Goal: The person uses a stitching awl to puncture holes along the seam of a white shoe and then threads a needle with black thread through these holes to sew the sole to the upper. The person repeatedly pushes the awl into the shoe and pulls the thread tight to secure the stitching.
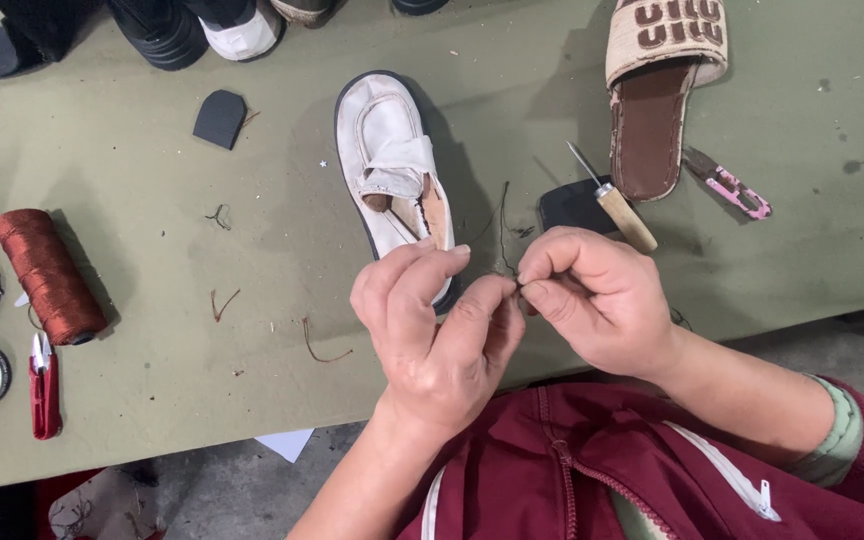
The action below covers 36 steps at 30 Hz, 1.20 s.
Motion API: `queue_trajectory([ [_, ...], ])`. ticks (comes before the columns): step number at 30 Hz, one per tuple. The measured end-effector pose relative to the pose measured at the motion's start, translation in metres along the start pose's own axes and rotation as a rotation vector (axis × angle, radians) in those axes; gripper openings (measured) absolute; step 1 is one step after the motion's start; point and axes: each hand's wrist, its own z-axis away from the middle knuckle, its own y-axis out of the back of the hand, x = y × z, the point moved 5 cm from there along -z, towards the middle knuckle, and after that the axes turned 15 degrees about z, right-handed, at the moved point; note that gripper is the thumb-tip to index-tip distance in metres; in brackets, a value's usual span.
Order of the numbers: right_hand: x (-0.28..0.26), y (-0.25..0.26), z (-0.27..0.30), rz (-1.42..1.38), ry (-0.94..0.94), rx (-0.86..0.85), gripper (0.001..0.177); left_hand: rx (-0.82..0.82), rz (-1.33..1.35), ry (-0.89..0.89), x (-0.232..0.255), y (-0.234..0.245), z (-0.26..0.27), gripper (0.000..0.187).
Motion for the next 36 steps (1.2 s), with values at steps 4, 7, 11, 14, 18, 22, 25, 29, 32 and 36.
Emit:
queue_trajectory([
  [4, 0.001, 0.001, 0.001, 0.041, 0.007, 0.012, 0.012, -0.011, -0.007, -0.004, -0.001, 0.001, 0.0, 0.011],
  [7, 0.0, 0.003, 0.0, 0.064, 0.052, 0.012, 0.014, -0.024, 0.053, 0.058, -0.004, 0.003, 0.0, 0.007],
  [11, -0.003, 0.004, -0.002, 0.117, 0.092, 0.002, 0.011, -0.019, 0.125, 0.103, -0.006, 0.006, -0.001, 0.009],
  [14, -0.003, 0.007, -0.004, 0.151, 0.104, 0.004, 0.01, -0.003, 0.156, 0.114, -0.008, 0.008, -0.001, 0.012],
  [18, -0.009, 0.009, -0.006, 0.217, 0.177, 0.011, 0.007, 0.001, 0.133, 0.11, -0.009, 0.009, 0.0, 0.013],
  [22, -0.013, 0.007, -0.009, 0.225, 0.237, -0.029, 0.013, 0.005, 0.092, 0.07, -0.01, 0.009, 0.0, 0.013],
  [25, -0.015, 0.005, -0.01, 0.258, 0.28, -0.077, 0.009, -0.007, -0.021, 0.035, -0.011, 0.007, 0.002, 0.009],
  [29, -0.008, 0.012, -0.008, 0.198, 0.165, -0.074, 0.008, -0.032, 0.15, 0.138, -0.02, 0.01, 0.01, 0.006],
  [32, -0.01, 0.017, -0.008, -0.051, 0.028, -0.176, 0.011, -0.214, 0.55, 0.386, -0.022, -0.003, 0.028, 0.032],
  [36, -0.004, 0.013, 0.007, -0.436, -0.111, -0.305, 0.016, -0.494, 1.07, 0.666, -0.009, -0.026, 0.042, 0.046],
])
